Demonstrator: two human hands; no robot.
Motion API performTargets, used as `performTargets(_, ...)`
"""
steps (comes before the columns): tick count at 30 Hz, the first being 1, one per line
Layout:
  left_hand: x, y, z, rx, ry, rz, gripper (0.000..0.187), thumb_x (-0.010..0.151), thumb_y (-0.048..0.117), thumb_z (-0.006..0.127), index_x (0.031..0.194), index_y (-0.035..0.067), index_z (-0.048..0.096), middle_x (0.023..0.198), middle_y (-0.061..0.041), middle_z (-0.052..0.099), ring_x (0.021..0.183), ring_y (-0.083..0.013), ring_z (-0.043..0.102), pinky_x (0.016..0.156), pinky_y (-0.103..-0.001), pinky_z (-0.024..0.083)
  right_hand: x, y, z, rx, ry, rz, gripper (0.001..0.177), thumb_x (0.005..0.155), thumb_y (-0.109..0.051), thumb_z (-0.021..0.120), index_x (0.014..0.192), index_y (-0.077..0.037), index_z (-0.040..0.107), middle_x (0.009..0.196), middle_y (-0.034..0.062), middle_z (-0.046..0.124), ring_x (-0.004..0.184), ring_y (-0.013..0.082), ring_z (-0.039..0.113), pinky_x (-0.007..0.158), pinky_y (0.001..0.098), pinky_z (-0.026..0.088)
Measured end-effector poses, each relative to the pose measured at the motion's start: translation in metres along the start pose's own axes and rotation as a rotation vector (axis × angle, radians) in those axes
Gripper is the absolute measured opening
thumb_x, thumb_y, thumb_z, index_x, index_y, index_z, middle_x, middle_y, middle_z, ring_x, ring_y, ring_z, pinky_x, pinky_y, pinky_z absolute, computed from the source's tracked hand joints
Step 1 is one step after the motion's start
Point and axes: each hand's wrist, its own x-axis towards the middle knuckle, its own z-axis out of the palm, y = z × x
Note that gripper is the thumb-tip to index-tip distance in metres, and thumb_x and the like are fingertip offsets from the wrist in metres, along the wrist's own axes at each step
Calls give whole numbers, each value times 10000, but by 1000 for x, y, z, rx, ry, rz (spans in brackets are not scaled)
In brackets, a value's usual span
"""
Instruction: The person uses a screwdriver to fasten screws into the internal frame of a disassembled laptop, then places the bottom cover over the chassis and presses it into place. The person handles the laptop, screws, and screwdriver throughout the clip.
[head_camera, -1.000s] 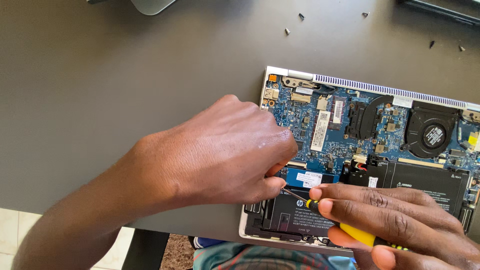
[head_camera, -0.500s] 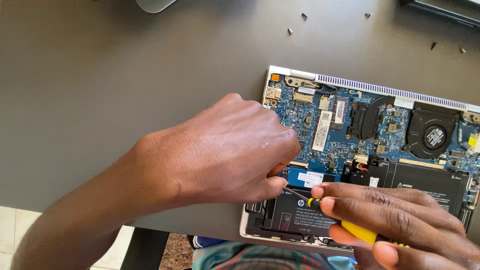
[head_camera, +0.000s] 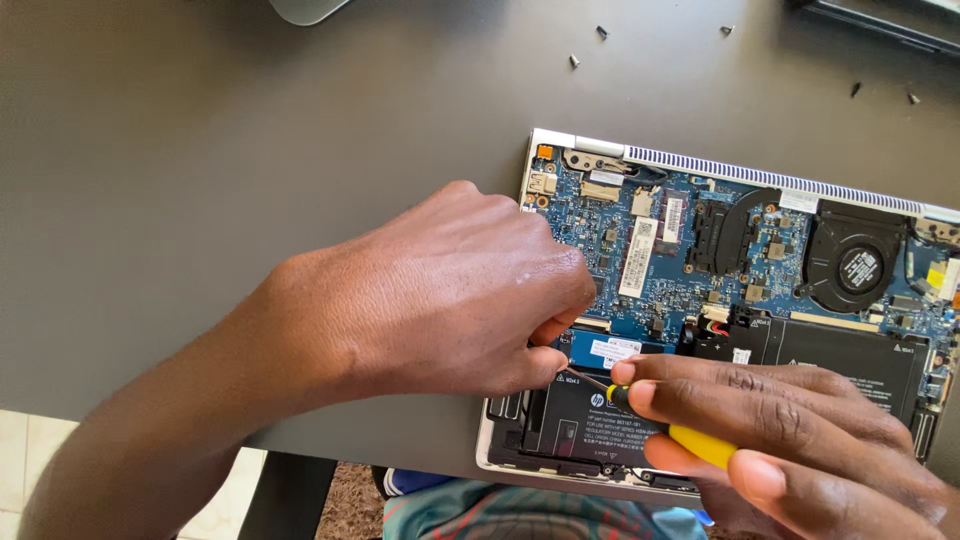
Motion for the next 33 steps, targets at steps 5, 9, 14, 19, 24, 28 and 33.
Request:
performTargets(5,0,2,-2,-4,-35,-33,108,778,225,665,736,139,713,651,-93,676,652,-282,682,643,-462,513,7,-7,0,-3,-4,6,923,824,-129,780,1566,-352,278,1222,82,736,1133,260,770,912,426,672)
performTargets(9,0,2,-1,20,-23,-27,132,782,245,674,735,126,705,647,-107,669,656,-303,671,640,-470,503,14,-14,8,4,54,76,844,875,-80,728,1575,-342,335,1246,106,739,1120,228,772,889,391,646)
performTargets(14,0,-3,5,-49,104,51,131,731,268,696,716,141,724,634,-101,686,653,-327,677,625,-491,498,24,-16,-2,-94,-51,68,573,902,-54,655,1374,-214,372,1268,172,726,1070,278,744,863,402,677)
performTargets(19,0,-2,7,-43,83,16,130,737,285,702,734,159,734,672,-73,709,694,-312,692,639,-482,508,39,-17,-5,-109,-64,-152,430,861,-82,758,1230,-88,537,1155,193,728,1012,306,779,841,450,654)
performTargets(24,-1,3,4,-21,79,-19,150,746,320,723,746,170,734,706,-54,723,715,-300,693,648,-468,508,41,-1,-4,-48,10,-272,463,859,-26,785,1265,-3,564,1098,244,721,929,288,801,752,358,665)
performTargets(28,-1,4,5,27,20,-79,263,818,436,724,791,175,737,754,-43,732,750,-284,701,681,-440,522,37,4,-6,-8,14,-285,478,811,27,751,1254,23,570,1110,267,716,933,287,810,727,340,670)
performTargets(33,0,2,6,-21,124,29,164,688,314,723,783,183,748,699,-50,741,689,-295,709,624,-467,520,37,1,-1,-67,120,-290,500,823,-69,877,1249,-40,616,1091,182,742,934,274,811,768,373,678)
